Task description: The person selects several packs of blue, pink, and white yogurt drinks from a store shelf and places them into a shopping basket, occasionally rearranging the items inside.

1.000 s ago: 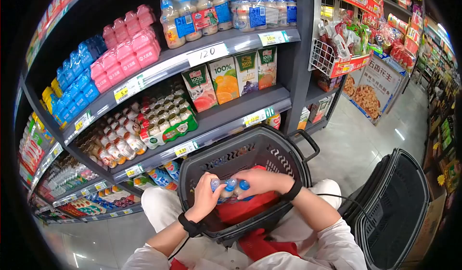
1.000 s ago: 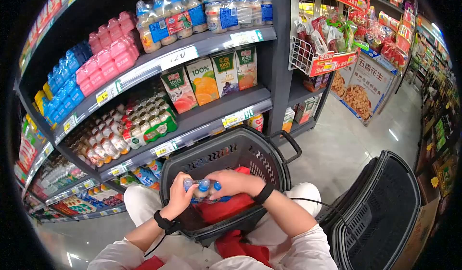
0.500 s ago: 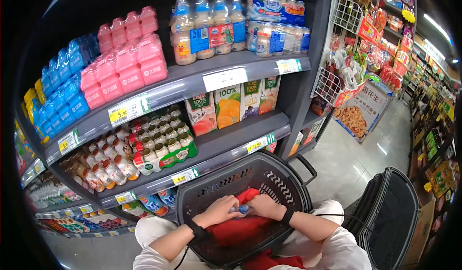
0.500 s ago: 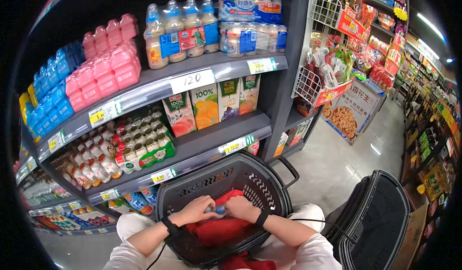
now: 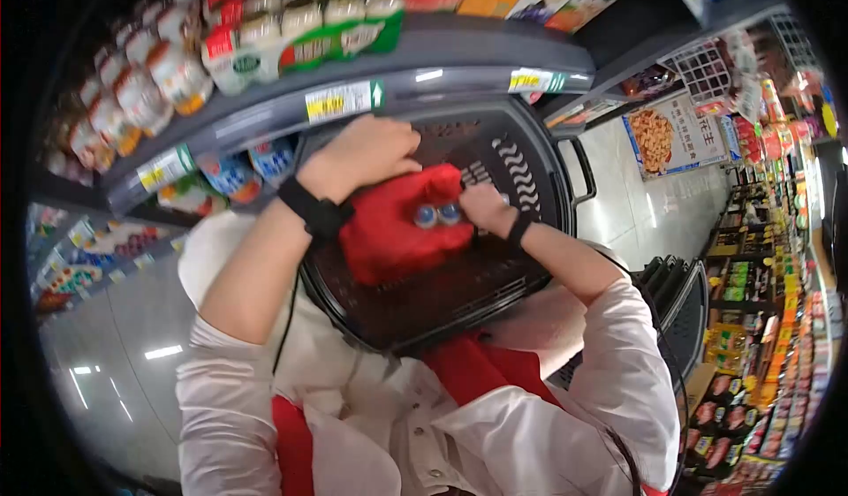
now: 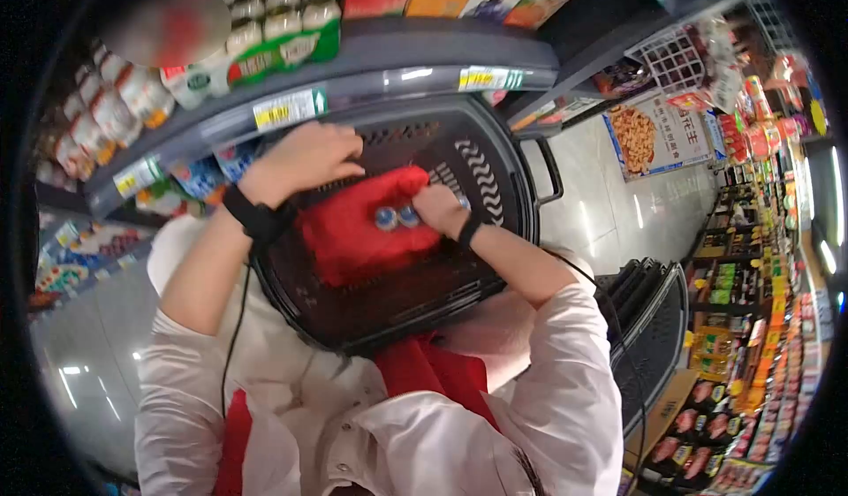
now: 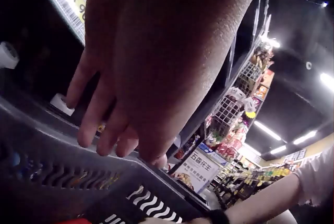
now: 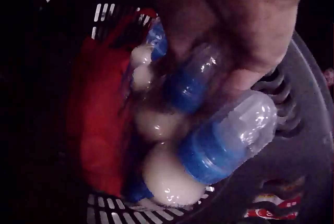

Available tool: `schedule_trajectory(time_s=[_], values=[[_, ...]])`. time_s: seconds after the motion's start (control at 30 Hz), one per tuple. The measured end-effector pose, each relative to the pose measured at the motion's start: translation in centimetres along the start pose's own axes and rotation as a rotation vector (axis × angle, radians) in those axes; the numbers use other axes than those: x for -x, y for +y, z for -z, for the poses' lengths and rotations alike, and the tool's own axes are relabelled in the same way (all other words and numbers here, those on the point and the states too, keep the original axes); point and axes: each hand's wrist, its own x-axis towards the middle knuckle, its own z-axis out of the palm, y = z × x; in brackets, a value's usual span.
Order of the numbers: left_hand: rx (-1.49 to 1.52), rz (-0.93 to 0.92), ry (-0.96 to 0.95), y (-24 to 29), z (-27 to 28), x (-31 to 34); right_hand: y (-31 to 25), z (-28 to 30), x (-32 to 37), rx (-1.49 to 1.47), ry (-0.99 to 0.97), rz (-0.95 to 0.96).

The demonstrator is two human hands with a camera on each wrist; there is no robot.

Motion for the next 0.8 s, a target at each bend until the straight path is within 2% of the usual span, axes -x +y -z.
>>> schedule_trajectory(time_s=[0.13,0.27,0.37,0.47,0.57,0.67,0.8], values=[[0.037,0.004,0.060,-0.7,-0.1,0.5,-1.7,-2.1,-3.7,0.029,-0.114,0.053],[0.065,0.042,0.093,-1.0,0.2,1.2,-3.5,-4.9,-7.7,-0.043,-0.109,0.122],[0.083,0.070,0.041,-1.4,0.3,1.4,-5.2,-5.7,-9.7,-0.049,-0.109,0.088],[0.107,0.090,0.030,-1.7,0.3,1.6,-5.0,-4.5,-10.6,-0.115,-0.137,0.181],[0.110,0.102,0.009,-1.8,0.4,1.7,-5.0,-4.8,-11.2,-0.018,-0.059,0.305],[0.115,0.098,0.029,-1.8,0.2,1.9,-4.6,-6.3,-12.2,-0.055,0.086,0.347],[0.060,0.124,-0.040,-1.4,0.2,1.2,-5.3,-7.4,-13.4,-0.111,0.209,0.228]])
